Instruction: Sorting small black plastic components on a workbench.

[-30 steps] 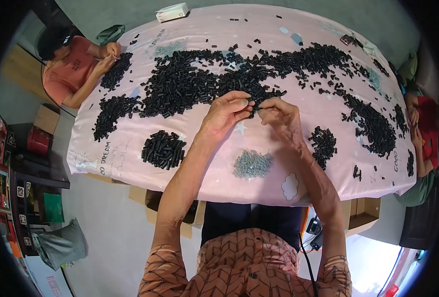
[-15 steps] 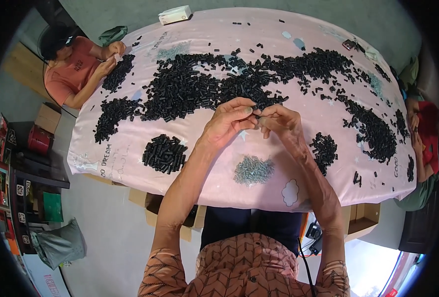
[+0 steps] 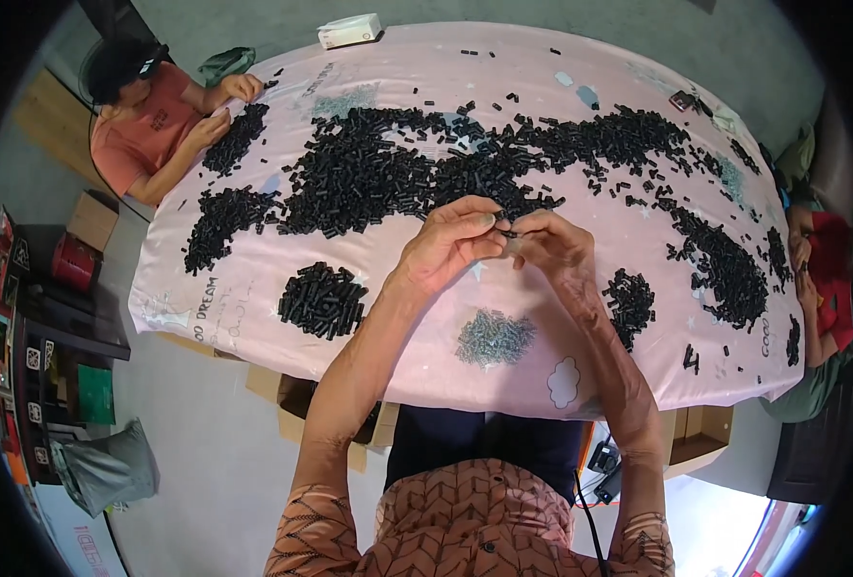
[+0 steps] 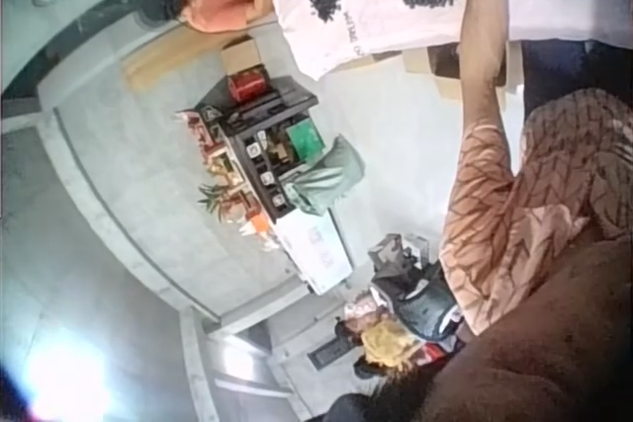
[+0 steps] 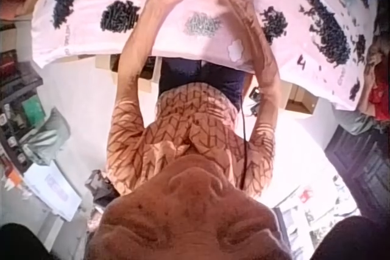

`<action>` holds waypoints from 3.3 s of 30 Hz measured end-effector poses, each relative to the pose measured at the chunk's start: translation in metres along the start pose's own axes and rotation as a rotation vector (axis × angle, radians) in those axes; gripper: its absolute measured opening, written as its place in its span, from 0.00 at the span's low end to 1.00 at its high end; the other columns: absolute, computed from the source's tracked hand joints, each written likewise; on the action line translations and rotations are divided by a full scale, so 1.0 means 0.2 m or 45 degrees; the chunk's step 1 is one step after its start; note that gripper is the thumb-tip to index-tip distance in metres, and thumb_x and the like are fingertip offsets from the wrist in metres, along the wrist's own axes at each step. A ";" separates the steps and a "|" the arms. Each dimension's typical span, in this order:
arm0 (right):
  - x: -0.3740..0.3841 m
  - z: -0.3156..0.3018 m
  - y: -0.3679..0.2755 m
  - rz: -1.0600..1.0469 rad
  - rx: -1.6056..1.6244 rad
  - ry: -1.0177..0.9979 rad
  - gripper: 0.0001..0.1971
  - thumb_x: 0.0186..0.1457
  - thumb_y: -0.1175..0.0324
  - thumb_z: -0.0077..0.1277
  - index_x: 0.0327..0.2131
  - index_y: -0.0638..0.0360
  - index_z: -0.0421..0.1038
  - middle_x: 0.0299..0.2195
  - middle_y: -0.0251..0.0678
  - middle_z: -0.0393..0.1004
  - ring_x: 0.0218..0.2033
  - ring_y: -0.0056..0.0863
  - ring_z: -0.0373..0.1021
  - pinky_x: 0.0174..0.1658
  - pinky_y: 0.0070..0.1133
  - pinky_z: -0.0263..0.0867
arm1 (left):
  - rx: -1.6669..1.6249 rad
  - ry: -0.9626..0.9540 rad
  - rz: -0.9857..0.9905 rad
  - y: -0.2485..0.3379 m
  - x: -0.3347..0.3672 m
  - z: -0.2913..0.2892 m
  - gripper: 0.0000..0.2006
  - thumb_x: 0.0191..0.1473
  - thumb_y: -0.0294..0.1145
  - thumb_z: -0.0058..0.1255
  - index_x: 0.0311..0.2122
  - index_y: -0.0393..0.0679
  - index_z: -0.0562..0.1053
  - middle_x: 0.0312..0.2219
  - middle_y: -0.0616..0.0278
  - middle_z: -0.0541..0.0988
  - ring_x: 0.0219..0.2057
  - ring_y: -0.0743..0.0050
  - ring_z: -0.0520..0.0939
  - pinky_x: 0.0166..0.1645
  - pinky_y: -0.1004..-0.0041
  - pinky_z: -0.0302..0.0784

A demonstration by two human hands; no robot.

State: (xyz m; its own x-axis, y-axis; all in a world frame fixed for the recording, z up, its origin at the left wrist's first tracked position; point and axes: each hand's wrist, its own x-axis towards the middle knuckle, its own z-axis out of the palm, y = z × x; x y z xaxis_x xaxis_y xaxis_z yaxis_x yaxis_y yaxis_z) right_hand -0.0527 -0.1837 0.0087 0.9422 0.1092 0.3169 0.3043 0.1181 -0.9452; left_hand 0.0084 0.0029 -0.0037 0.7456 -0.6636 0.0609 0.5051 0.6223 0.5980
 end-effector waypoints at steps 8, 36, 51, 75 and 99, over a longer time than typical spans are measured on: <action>0.00 0.01 -0.03 -0.173 -0.268 0.013 0.10 0.49 0.84 0.53 0.37 0.65 0.72 0.29 0.32 0.71 0.27 0.17 0.70 0.30 0.14 0.69 | -0.009 -0.007 -0.035 0.01 -0.01 0.01 0.09 0.55 0.22 0.49 0.42 0.37 0.73 0.34 0.51 0.79 0.31 0.66 0.82 0.37 0.72 0.83; -0.01 -0.01 -0.09 -0.370 -0.456 0.136 0.11 0.46 0.86 0.50 0.35 0.62 0.72 0.29 0.32 0.73 0.27 0.17 0.69 0.30 0.14 0.66 | 0.385 0.051 0.021 -0.01 -0.04 0.12 0.09 0.56 0.27 0.50 0.40 0.34 0.74 0.28 0.54 0.79 0.27 0.73 0.80 0.33 0.78 0.78; -0.01 0.01 -0.12 -0.443 -0.572 0.178 0.07 0.47 0.83 0.50 0.33 0.65 0.72 0.29 0.36 0.74 0.27 0.20 0.72 0.29 0.16 0.69 | 0.698 0.135 0.145 -0.01 -0.04 0.18 0.10 0.52 0.21 0.52 0.41 0.34 0.74 0.27 0.56 0.80 0.26 0.74 0.81 0.33 0.77 0.78; -0.05 0.04 -0.10 -0.567 -0.519 0.179 0.09 0.46 0.86 0.51 0.32 0.65 0.71 0.30 0.36 0.74 0.27 0.19 0.71 0.29 0.15 0.69 | 0.812 0.036 0.296 0.00 -0.07 0.19 0.09 0.51 0.17 0.52 0.39 0.33 0.75 0.28 0.57 0.80 0.27 0.78 0.80 0.34 0.80 0.76; -0.05 0.07 -0.09 -0.661 -0.685 0.091 0.11 0.43 0.78 0.63 0.30 0.62 0.69 0.23 0.35 0.71 0.19 0.22 0.68 0.20 0.18 0.65 | 0.477 -0.069 0.052 0.04 -0.07 0.13 0.14 0.46 0.18 0.55 0.42 0.34 0.75 0.31 0.59 0.80 0.31 0.76 0.80 0.41 0.77 0.76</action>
State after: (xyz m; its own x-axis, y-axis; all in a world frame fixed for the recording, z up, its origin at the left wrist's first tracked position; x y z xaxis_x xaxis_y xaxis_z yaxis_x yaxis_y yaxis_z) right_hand -0.0705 -0.1729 0.0242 0.6598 0.1042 0.7441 0.7217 -0.3636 -0.5890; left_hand -0.0098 0.0064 0.0213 0.7328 -0.6685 0.1266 0.2739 0.4602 0.8445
